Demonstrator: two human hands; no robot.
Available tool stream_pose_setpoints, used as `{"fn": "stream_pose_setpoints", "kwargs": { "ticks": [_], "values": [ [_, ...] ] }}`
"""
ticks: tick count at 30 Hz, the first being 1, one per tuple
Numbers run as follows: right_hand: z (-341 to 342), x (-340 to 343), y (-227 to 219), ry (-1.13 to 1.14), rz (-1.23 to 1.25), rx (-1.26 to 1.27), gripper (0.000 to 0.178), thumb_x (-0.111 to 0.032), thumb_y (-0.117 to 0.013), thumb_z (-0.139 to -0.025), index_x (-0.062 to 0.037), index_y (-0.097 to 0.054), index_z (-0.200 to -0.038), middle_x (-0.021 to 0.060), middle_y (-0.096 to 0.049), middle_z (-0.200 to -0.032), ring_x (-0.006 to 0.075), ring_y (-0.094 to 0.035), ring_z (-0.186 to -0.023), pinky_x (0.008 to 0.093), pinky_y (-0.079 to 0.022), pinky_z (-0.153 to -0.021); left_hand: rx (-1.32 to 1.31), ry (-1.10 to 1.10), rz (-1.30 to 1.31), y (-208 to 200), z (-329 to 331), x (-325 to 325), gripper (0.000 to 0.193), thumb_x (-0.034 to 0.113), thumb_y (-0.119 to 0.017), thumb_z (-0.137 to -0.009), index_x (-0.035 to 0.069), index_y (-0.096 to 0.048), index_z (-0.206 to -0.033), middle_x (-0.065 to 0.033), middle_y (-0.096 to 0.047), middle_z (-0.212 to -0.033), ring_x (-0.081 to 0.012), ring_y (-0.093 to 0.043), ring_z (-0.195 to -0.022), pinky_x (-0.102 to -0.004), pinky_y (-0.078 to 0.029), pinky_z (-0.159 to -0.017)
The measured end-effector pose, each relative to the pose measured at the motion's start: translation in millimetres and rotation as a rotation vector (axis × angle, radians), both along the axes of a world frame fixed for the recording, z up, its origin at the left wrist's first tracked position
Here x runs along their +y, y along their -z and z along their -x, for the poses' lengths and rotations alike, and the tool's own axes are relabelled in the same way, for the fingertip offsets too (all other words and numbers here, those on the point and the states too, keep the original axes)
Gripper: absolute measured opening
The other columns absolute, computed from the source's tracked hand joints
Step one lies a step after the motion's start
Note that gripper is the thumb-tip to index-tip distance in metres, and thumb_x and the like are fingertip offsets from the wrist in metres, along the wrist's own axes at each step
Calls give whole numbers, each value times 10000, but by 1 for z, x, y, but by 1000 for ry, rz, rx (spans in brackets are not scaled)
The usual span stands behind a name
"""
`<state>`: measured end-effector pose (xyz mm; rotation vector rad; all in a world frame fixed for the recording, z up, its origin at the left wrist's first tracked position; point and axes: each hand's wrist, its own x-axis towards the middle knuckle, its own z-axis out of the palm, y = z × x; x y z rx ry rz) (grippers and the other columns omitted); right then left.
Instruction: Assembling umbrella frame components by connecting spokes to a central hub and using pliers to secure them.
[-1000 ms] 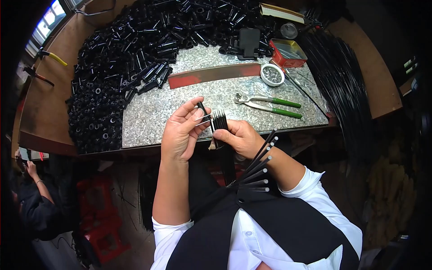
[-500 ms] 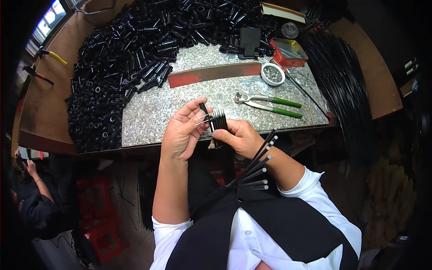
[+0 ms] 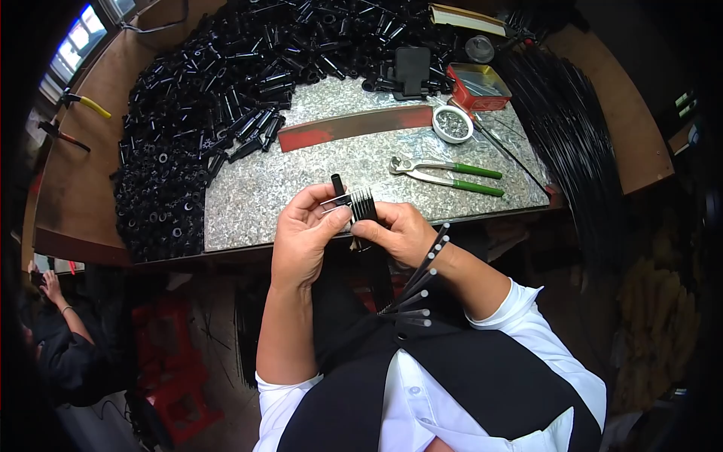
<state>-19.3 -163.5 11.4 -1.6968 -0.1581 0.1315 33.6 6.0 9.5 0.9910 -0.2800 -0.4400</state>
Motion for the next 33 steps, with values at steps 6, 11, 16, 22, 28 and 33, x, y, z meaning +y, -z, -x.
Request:
{"fn": "stream_pose_setpoints", "kwargs": {
  "ticks": [6, 11, 16, 22, 28, 33],
  "values": [
    [5, -1, -17, -22, 65, -67, 199, -175, -619, -887, 0, -642, -980, 17, -623, -742, 50, -546, -689, 233, -436, -596, 24, -35, -39, -7, 9, -2, 279, -15, -624, -849, -51, -554, -1117, -93, -640, -974, -122, -617, -850, -235, -498, -770],
    [0, -7, -2, -76, -57, 23, 172, -189, -637, -878, -21, -619, -907, -42, -532, -698, 38, -446, -624, 226, -369, -542, 50, 11, 71, -3, 9, -3, 269, -1, -617, -858, -45, -566, -1118, -84, -644, -948, -110, -607, -796, -223, -482, -729],
    [-1, -14, 0, -147, -195, 151, 176, -202, -647, -878, -50, -585, -814, -51, -532, -686, 12, -458, -608, 192, -372, -520, 79, 18, 103, -1, 13, -4, 285, 9, -636, -846, -34, -569, -1119, -97, -653, -962, -123, -613, -789, -238, -492, -733],
    [0, -14, -5, -106, -179, 112, 344, -310, -655, -869, -48, -512, -698, -19, -478, -557, 60, -471, -470, 224, -370, -417, 151, -177, 39, 0, 24, -16, 256, 92, -665, -852, -17, -580, -1068, -89, -651, -922, -114, -609, -749, -227, -499, -705],
    [-2, -17, 6, -128, -152, 83, 420, -375, -665, -850, -53, -481, -653, 2, -476, -528, 80, -490, -433, 235, -376, -400, 137, -210, 38, 5, 30, -23, 280, 184, -628, -891, -54, -596, -1035, -97, -650, -931, -141, -619, -818, -240, -500, -763],
    [-6, -17, 6, -168, -193, 92, 438, -403, -668, -841, -54, -481, -653, 5, -482, -533, 85, -497, -435, 236, -378, -401, 139, -196, 88, 8, 34, -28, 369, 273, -569, -926, -63, -571, -1077, -122, -633, -988, -180, -608, -891, -292, -487, -847]
  ]
}}
